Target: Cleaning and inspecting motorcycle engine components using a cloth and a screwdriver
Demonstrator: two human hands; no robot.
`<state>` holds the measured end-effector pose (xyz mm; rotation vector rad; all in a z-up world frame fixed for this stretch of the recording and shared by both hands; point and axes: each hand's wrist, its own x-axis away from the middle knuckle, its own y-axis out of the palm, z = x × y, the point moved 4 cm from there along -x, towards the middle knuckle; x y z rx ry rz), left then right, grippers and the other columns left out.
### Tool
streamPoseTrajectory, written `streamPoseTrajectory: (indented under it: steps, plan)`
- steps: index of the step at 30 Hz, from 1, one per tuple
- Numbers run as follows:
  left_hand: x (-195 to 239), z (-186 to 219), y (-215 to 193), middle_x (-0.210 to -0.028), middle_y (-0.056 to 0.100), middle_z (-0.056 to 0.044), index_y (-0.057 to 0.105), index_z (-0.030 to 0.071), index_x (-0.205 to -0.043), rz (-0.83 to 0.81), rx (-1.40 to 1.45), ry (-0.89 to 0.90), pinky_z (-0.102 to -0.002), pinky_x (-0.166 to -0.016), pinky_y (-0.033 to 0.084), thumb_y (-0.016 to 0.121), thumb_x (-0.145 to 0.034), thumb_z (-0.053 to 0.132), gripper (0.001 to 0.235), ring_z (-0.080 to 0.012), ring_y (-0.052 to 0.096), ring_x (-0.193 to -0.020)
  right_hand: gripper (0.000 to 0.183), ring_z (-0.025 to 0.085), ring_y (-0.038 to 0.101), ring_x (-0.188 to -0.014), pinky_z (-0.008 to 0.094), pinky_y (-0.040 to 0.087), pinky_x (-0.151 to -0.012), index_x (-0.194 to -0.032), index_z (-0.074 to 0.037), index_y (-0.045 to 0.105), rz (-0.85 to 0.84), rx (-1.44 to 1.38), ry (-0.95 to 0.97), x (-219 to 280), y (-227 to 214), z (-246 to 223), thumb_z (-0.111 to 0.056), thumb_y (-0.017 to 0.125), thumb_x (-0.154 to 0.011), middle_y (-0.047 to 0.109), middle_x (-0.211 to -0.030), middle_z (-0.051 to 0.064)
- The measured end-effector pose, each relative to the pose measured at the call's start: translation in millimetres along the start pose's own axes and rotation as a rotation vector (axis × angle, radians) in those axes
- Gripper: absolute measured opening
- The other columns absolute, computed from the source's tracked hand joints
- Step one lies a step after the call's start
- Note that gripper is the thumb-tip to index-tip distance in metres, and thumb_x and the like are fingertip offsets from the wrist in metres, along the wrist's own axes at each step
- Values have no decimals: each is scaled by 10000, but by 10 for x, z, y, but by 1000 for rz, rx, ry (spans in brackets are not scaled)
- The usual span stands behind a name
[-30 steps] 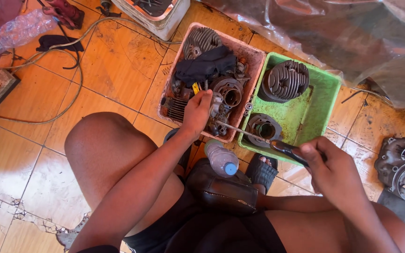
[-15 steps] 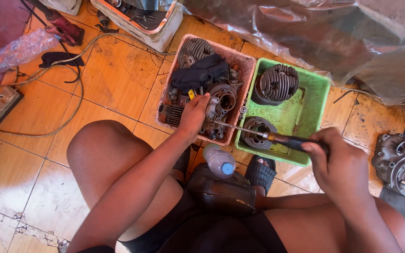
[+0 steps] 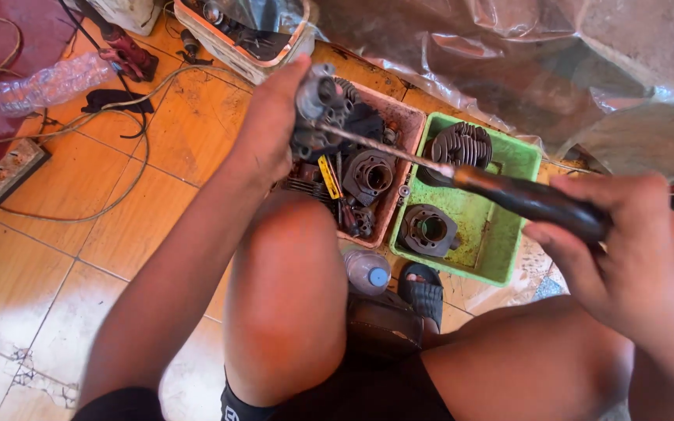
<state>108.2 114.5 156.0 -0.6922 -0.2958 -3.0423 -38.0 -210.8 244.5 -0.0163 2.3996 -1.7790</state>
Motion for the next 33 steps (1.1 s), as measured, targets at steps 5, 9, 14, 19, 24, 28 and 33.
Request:
streamPoseTrajectory:
  steps: [5,9,14,19,24,28,33]
  plan:
    - [-499,-811,-368,-881,778,-60,708,114,-982,45,474,12,-351,-354,497,496,-982,477,420,-186,620,-497,449,364,710,-717,496,528,-674,-1265,-86,565,-90,-1,-64,-628,336,-293,-455,647,-1024,670,-1012,111]
    - [-591,-1286,-500,-882,725,-12,715,174,-925,43,539,-217,-392,-408,460,430,-948,531,457,-238,627,-614,477,218,675,-952,343,517,-849,-1344,-50,354,-272,-364,-307,-767,404,-539,-153,634,-972,564,-1330,125]
    - [-538,-891,-283,-888,771,-36,673,195,-989,79,444,-179,-355,-346,432,468,-992,512,378,-180,586,-491,481,252,708,-808,381,542,-712,-1299,-76,539,-126,-209,-148,-709,305,-155,-352,693,-936,720,-1152,87]
    - [-371,-536,72,-846,765,-28,677,201,-924,71,338,-176,-352,-398,407,447,-975,500,381,-192,616,-504,505,256,541,-631,430,405,-680,-1007,-33,658,154,-50,17,-610,224,149,-428,455,-1248,533,-654,66]
    - [-322,-655,133,-887,790,-90,721,92,-950,174,243,-170,-381,-365,458,556,-958,403,352,-204,658,-583,513,156,454,-681,266,372,-594,-1384,-102,234,-98,-681,-215,-703,175,49,17,559,-1005,465,-825,100]
    - [-359,-788,87,-920,780,-101,723,81,-993,110,215,-189,-359,-501,545,553,-982,382,346,-200,697,-720,388,218,590,-1073,325,452,-950,-1322,-14,414,-53,-531,-332,-707,258,146,-101,625,-1008,576,-1240,154]
    - [-495,-1071,4,-763,659,-15,614,178,-829,91,63,-180,-341,-604,521,572,-998,445,319,-172,596,-678,276,232,642,-1002,312,522,-875,-1222,-53,589,-211,-459,-609,-798,236,-100,-92,650,-956,644,-1092,118]
